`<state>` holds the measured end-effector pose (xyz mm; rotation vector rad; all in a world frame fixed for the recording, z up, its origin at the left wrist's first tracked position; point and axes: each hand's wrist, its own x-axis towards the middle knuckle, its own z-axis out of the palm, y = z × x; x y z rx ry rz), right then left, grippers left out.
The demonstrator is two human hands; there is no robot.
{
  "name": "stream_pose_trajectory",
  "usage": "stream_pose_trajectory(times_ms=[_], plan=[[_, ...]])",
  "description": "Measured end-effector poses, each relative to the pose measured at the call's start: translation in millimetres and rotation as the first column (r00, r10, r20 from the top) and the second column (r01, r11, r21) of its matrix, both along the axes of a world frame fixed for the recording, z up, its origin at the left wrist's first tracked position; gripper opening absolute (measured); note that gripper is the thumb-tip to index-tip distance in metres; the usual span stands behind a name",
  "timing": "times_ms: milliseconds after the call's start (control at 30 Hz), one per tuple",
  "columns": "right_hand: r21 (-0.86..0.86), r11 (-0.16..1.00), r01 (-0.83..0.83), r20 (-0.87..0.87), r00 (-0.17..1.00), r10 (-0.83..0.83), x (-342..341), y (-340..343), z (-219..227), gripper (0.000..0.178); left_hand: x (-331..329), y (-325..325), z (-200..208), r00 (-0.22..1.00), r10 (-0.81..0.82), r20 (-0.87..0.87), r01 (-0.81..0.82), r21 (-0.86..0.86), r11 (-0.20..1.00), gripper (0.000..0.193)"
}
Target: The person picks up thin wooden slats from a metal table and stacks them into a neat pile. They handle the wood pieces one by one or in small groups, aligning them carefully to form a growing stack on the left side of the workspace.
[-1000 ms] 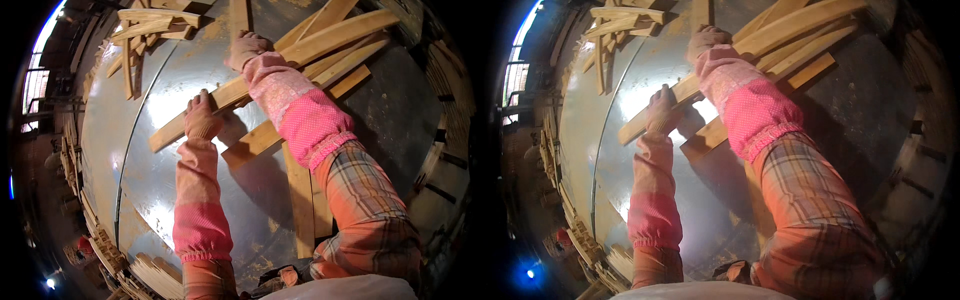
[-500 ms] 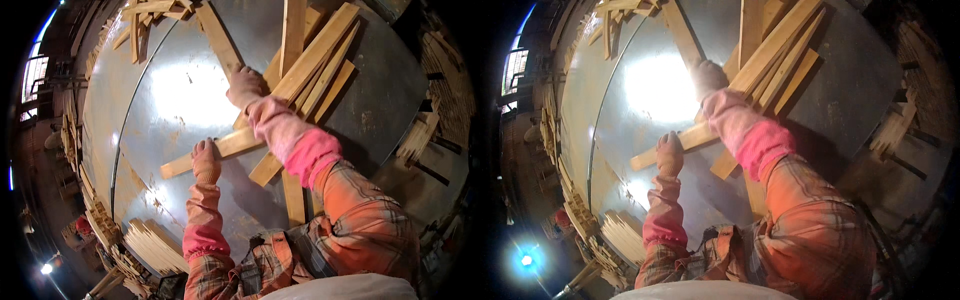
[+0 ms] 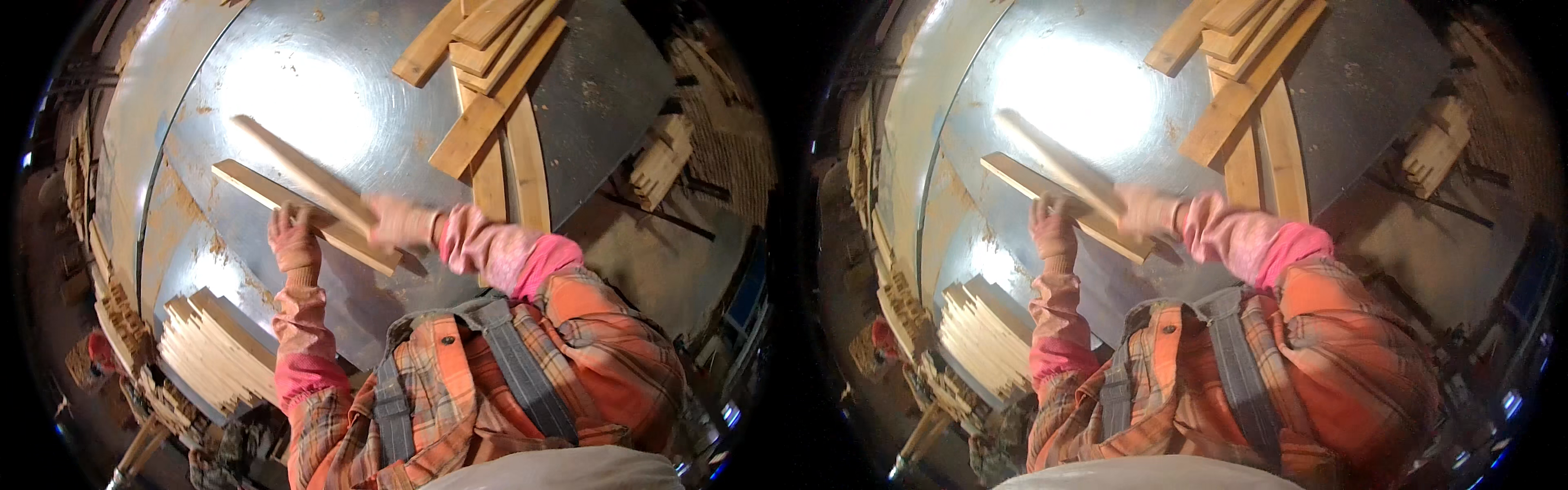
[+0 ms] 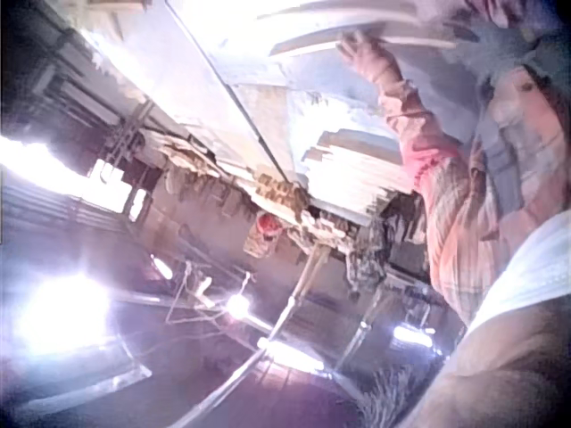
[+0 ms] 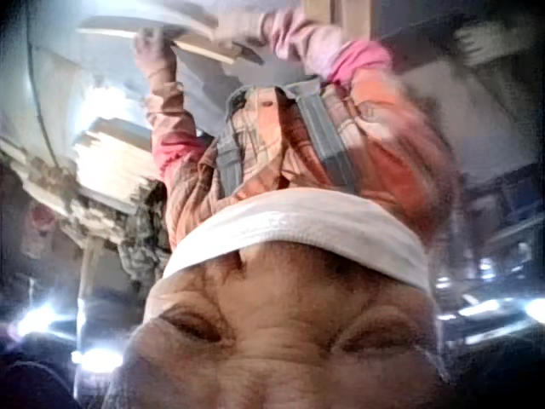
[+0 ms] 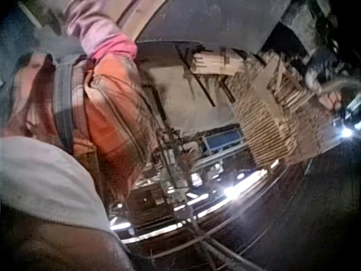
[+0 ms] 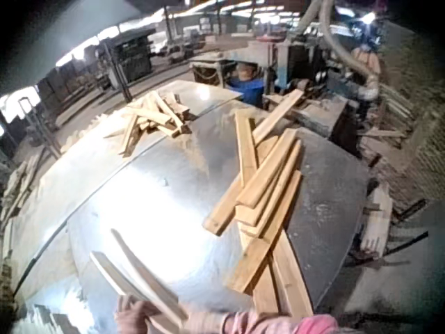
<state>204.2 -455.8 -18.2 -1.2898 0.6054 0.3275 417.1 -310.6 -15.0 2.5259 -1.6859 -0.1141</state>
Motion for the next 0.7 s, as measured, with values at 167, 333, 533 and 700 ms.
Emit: stream_pose_trajectory(times_ms=[167,333,533,700], plan=[[-0.274,0.95,-0.151,-0.057,0.988,0.14,-36,22,16,0.083,-38,-15,-45,0.254,0.266,-0.93,-0.785,-0.038,0.618,0.047],[-0.185,0.76,-0.623,-0.226,0.779,0.584,-39,-14,61,0.085,-110,-61,3,0.406,0.653,-0.64,-0.739,0.19,0.646,0.092],[-0.784,0.547,0.294,-0.172,0.744,-0.646,-123,-205,56,0.066,-122,-79,-17,0.485,0.708,-0.513,-0.751,0.171,0.638,0.101],[-0.793,0.31,0.525,-0.163,0.308,-0.937,-133,-398,1,0.099,-110,-118,-54,0.509,0.66,-0.553,-0.772,0.046,0.633,0.09]])
